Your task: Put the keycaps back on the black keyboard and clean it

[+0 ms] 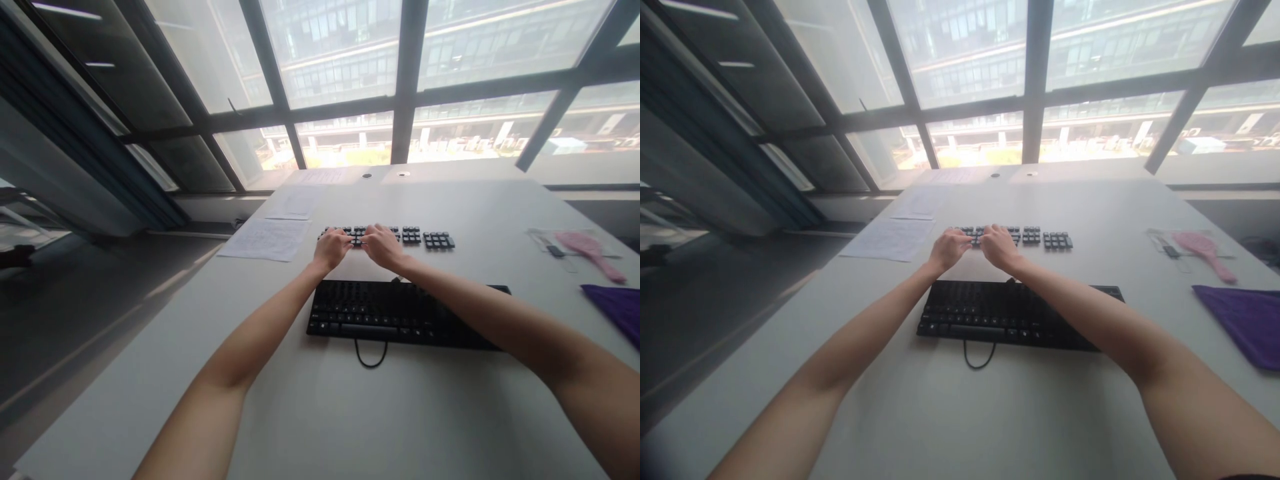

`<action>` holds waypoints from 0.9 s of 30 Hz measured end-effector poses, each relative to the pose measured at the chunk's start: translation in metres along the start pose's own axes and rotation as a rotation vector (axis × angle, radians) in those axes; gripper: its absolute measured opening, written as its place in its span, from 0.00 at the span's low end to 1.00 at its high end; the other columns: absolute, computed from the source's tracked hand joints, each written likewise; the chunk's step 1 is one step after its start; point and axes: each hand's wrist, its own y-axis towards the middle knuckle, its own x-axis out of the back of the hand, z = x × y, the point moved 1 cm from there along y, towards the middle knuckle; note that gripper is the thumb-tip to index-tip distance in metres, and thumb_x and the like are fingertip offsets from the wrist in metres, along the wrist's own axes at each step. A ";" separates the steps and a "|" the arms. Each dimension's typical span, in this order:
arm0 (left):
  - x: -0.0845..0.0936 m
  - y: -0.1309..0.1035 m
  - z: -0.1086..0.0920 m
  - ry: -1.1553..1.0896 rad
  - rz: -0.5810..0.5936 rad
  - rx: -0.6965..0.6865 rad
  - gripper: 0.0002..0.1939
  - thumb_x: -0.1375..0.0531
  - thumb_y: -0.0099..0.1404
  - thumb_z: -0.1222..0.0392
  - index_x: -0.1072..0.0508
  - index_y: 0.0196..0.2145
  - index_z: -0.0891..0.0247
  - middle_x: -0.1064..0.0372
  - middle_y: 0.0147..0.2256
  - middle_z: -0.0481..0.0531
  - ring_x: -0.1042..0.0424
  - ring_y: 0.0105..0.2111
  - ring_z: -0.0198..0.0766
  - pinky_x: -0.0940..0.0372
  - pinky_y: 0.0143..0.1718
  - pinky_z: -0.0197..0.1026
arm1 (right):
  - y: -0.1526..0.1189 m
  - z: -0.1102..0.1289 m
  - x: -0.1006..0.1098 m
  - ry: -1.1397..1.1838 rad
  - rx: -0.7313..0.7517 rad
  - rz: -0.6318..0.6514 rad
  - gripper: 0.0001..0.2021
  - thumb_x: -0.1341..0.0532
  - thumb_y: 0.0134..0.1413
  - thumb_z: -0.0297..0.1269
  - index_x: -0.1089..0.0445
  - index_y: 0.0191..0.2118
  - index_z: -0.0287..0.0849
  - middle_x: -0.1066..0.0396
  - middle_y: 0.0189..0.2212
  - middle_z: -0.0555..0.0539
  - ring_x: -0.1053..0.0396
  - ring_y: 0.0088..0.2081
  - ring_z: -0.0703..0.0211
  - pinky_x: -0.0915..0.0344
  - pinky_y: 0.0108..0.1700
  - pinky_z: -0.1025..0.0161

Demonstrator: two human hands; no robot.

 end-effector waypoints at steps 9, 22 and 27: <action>-0.010 0.006 -0.009 0.091 0.022 -0.054 0.12 0.41 0.70 0.59 0.17 0.34 0.60 0.26 0.39 0.57 0.33 0.45 0.48 0.35 0.45 0.46 | 0.016 0.002 -0.017 -0.067 0.092 -0.030 0.14 0.45 0.66 0.30 0.21 0.36 0.38 0.27 0.44 0.36 0.41 0.48 0.44 0.49 0.46 0.52; 0.023 -0.011 -0.008 -0.156 -0.028 0.112 0.04 0.33 0.62 0.61 0.16 0.35 0.60 0.19 0.37 0.53 0.25 0.39 0.44 0.33 0.45 0.43 | -0.003 0.008 0.011 0.194 0.042 -0.162 0.09 0.39 0.61 0.29 0.23 0.31 0.42 0.23 0.36 0.43 0.38 0.45 0.48 0.51 0.48 0.53; 0.055 -0.057 -0.040 -0.446 0.039 0.139 0.05 0.31 0.59 0.57 0.16 0.33 0.59 0.20 0.30 0.50 0.25 0.31 0.39 0.33 0.39 0.40 | -0.068 0.022 0.048 0.436 -0.008 -0.219 0.04 0.34 0.57 0.30 0.23 0.31 0.45 0.22 0.34 0.48 0.33 0.43 0.51 0.46 0.48 0.55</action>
